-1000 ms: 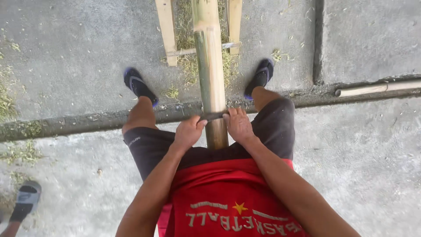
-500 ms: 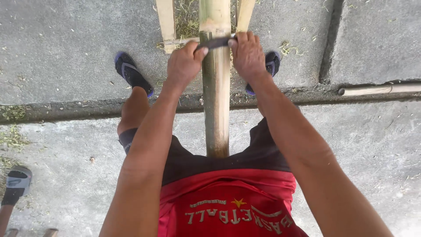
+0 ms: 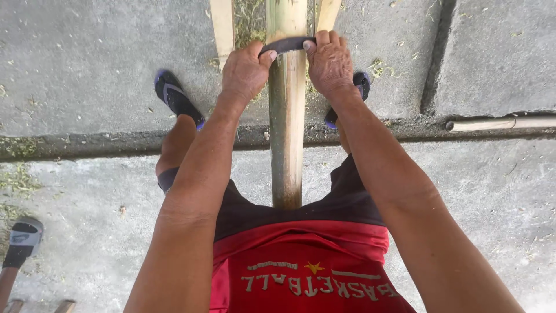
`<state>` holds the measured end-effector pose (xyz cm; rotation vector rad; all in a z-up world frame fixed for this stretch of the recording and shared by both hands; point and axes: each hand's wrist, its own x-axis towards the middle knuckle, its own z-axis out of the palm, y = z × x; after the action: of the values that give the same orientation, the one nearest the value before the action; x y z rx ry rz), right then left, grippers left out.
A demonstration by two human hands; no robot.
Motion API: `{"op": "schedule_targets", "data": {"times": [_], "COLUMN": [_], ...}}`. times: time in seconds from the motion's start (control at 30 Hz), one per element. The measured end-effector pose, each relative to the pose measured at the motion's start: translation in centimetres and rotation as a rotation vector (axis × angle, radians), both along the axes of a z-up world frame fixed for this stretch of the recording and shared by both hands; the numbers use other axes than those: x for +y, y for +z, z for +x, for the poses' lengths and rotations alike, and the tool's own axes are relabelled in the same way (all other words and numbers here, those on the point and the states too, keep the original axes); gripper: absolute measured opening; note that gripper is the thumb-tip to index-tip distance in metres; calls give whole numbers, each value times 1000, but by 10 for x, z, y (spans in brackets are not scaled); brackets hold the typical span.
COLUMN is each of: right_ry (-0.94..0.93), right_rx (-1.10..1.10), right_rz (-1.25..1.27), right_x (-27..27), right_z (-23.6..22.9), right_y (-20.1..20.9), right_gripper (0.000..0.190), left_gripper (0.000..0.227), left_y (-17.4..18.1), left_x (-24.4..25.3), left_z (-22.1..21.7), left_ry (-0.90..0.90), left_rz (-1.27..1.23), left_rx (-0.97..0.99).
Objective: Shaving the outer skin of a bamboo pole using a curved blade while sitting.
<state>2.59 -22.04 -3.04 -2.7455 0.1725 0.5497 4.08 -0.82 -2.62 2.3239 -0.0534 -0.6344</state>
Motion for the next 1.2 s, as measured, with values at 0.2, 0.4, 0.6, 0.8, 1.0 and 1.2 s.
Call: {"op": "schedule_targets", "data": {"times": [0.2,0.4,0.6,0.8,1.0,1.2], "right_ry": [62,75,66,137,-24,-42], "right_rx": [-111,-143,-67,-252,32,-138], "right_rz": [23,79,50,77,149,142], "right_x": [-1,6,1,-9,-5,-4], "right_z": [-5,-27,-10,-24,-19,-17], "right_y": [-1,4,-6,-31,-15,-24], "right_gripper": [44,39,39,40,44,43], "left_gripper": [29,31,32,33,32,34], "left_y": [7,8,24,1,15,35], "left_x": [2,15,5,5,3,-3], "left_z": [-9,-28,-9,-15,-2,14], "left_ry": [36,44,11,-105,-116,-184], "left_rz": [-9,-33,39,75,74,140], "left_rx": [-41,60,90,-16,124,7]}}
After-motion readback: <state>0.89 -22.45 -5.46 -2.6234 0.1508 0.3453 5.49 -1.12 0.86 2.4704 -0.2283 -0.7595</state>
